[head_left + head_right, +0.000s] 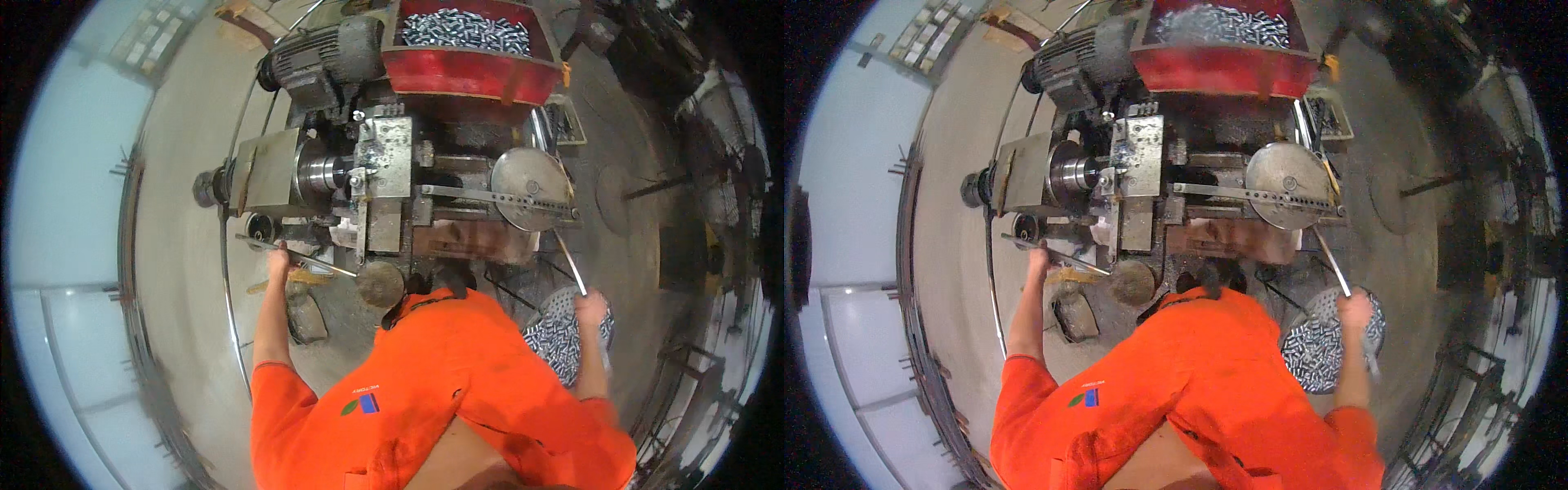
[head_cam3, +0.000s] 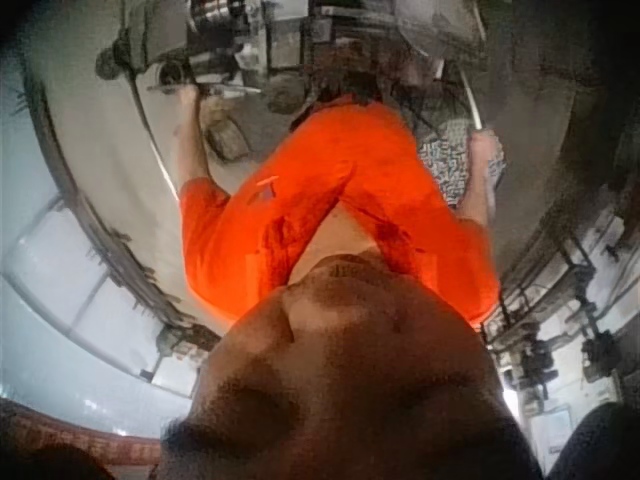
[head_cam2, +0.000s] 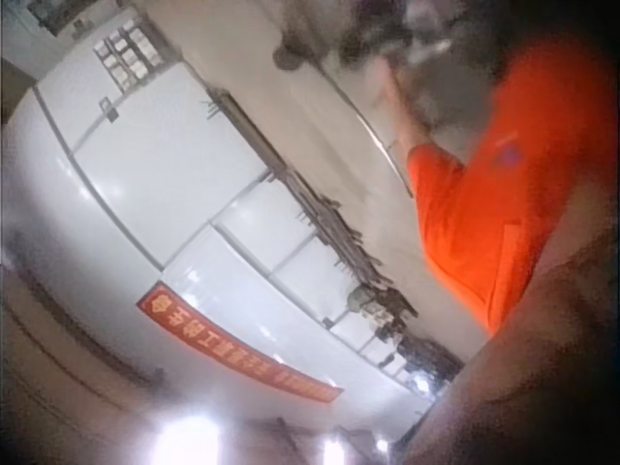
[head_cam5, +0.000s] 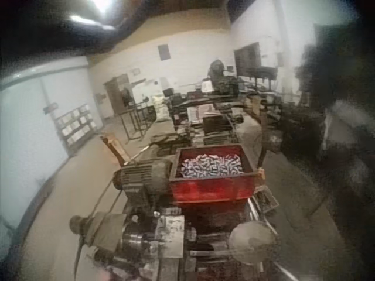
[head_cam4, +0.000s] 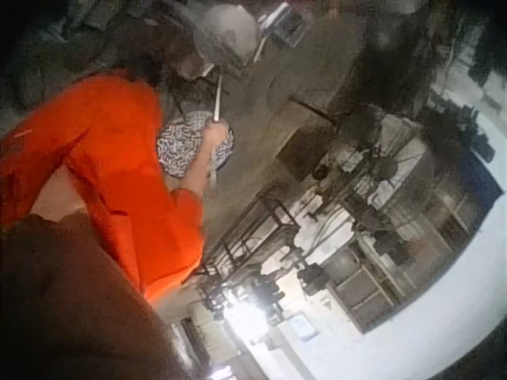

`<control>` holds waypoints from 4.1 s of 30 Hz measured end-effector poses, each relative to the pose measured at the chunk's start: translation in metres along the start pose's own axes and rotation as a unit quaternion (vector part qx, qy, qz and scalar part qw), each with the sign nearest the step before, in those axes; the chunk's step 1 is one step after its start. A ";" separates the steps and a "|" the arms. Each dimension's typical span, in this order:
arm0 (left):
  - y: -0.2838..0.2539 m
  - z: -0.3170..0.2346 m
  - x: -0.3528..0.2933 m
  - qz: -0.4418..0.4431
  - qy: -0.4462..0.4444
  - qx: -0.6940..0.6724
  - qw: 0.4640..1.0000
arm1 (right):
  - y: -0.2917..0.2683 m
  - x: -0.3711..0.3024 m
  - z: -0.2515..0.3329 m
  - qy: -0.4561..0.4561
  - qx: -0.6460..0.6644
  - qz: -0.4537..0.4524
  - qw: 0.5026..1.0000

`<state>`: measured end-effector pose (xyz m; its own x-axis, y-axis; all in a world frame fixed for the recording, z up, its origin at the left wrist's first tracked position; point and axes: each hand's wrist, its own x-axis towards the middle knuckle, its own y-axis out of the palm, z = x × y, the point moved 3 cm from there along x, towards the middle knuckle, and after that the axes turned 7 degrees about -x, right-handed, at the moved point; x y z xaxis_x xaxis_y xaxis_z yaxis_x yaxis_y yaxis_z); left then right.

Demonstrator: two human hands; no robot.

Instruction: The person operates a metal forming machine, repeatedly inserting metal rods into the machine and using a long metal rod to push them through. The person removes the formed metal pieces and places them into a perforated metal basket.

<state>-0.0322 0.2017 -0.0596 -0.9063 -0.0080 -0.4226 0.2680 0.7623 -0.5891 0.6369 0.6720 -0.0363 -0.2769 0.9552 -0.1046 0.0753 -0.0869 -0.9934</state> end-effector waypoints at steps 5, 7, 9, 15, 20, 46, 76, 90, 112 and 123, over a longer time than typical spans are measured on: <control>0.014 -0.034 -0.033 0.081 -0.014 -0.001 0.997 | -0.040 0.115 -0.011 0.067 -0.211 0.022 0.975; 0.013 -0.042 -0.039 0.138 -0.019 -0.051 0.989 | -0.033 0.138 -0.010 0.132 -0.156 -0.017 0.979; 0.003 -0.035 -0.038 0.190 -0.023 -0.136 0.972 | -0.015 0.130 0.007 0.067 -0.145 -0.115 0.980; -0.024 0.077 0.023 0.141 0.055 -0.003 0.988 | 0.009 0.029 0.066 -0.045 0.138 -0.112 0.983; 0.032 0.047 0.012 0.135 0.217 0.476 0.842 | 0.043 -0.084 0.078 -0.020 0.109 0.055 0.992; -0.044 0.049 0.011 0.151 0.137 0.150 0.967 | -0.192 0.034 0.431 -0.432 0.314 0.007 0.845; -0.132 0.060 -0.059 -0.043 0.096 -0.202 0.974 | -0.305 0.106 0.406 -0.447 0.222 -0.354 0.791; -0.141 0.048 -0.060 -0.014 -0.036 -0.067 0.997 | 0.110 -0.138 0.040 0.048 0.111 0.142 0.982; -0.132 0.049 -0.068 -0.080 0.068 0.026 0.994 | 0.180 -0.039 -0.037 0.059 -0.013 0.215 0.975; -0.137 0.075 -0.090 0.002 0.065 -0.069 0.995 | 0.027 -0.012 0.030 0.061 0.602 0.093 0.790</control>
<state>0.0373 0.0498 0.0078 -0.9424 0.0724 -0.3265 0.2323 0.8441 -0.4833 0.6138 0.6498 -0.0631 -0.2677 0.9080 -0.3222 -0.8836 -0.3647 -0.2936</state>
